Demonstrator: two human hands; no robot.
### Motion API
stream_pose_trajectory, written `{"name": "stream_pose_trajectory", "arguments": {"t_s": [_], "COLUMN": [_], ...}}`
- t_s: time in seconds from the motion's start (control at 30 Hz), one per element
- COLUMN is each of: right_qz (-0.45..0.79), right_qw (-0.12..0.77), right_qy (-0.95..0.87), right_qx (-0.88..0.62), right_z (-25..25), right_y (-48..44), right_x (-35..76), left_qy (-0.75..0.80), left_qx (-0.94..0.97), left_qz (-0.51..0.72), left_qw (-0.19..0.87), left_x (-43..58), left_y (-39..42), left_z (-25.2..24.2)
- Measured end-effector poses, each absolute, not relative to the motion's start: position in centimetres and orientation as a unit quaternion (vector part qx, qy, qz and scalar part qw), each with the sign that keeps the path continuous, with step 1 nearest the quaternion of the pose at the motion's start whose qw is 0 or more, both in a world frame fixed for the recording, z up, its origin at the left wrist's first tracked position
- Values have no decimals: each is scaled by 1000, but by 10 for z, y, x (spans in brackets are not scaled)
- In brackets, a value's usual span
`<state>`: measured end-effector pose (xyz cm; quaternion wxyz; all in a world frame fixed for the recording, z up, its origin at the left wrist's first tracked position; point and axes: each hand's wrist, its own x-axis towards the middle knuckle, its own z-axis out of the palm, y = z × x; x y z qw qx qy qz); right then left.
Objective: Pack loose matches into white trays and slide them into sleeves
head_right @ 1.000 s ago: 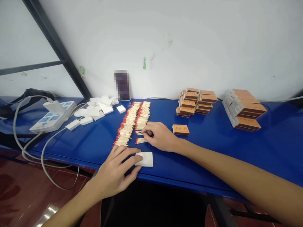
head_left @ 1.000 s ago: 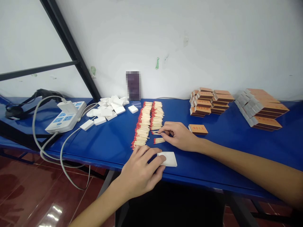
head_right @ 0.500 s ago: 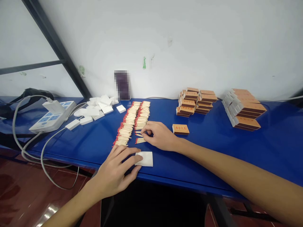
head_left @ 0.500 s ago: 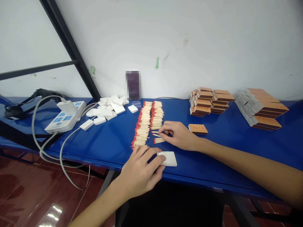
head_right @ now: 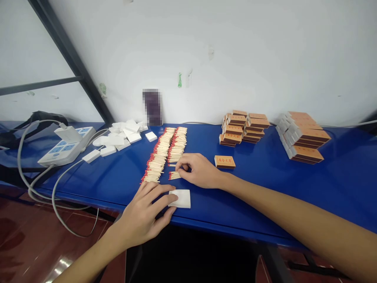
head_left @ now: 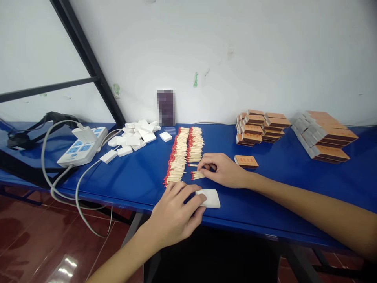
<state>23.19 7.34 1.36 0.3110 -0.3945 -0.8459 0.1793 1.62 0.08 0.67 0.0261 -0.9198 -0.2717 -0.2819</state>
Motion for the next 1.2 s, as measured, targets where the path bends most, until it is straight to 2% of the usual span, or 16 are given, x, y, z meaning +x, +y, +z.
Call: {"name": "stream_pose_trajectory", "arguments": {"t_s": [0.13, 0.3, 0.9, 1.2], "right_qz": [156, 131, 205, 191], "right_qw": [333, 309, 291, 278], "right_qy": [-836, -845, -838, -848], "right_qx": [-407, -417, -414, -409], "right_z": [11, 8, 16, 16], "right_y": [76, 79, 76, 74], "right_x": [233, 233, 235, 234], "left_qy": [-270, -274, -272, -270], "left_qx": [-920, -919, -920, -921], "left_qz": [-283, -283, -281, -282], "left_qw": [21, 23, 15, 11], "left_x": [16, 17, 17, 16], "left_y": [1, 0, 1, 1], "left_z": [6, 7, 6, 6]}}
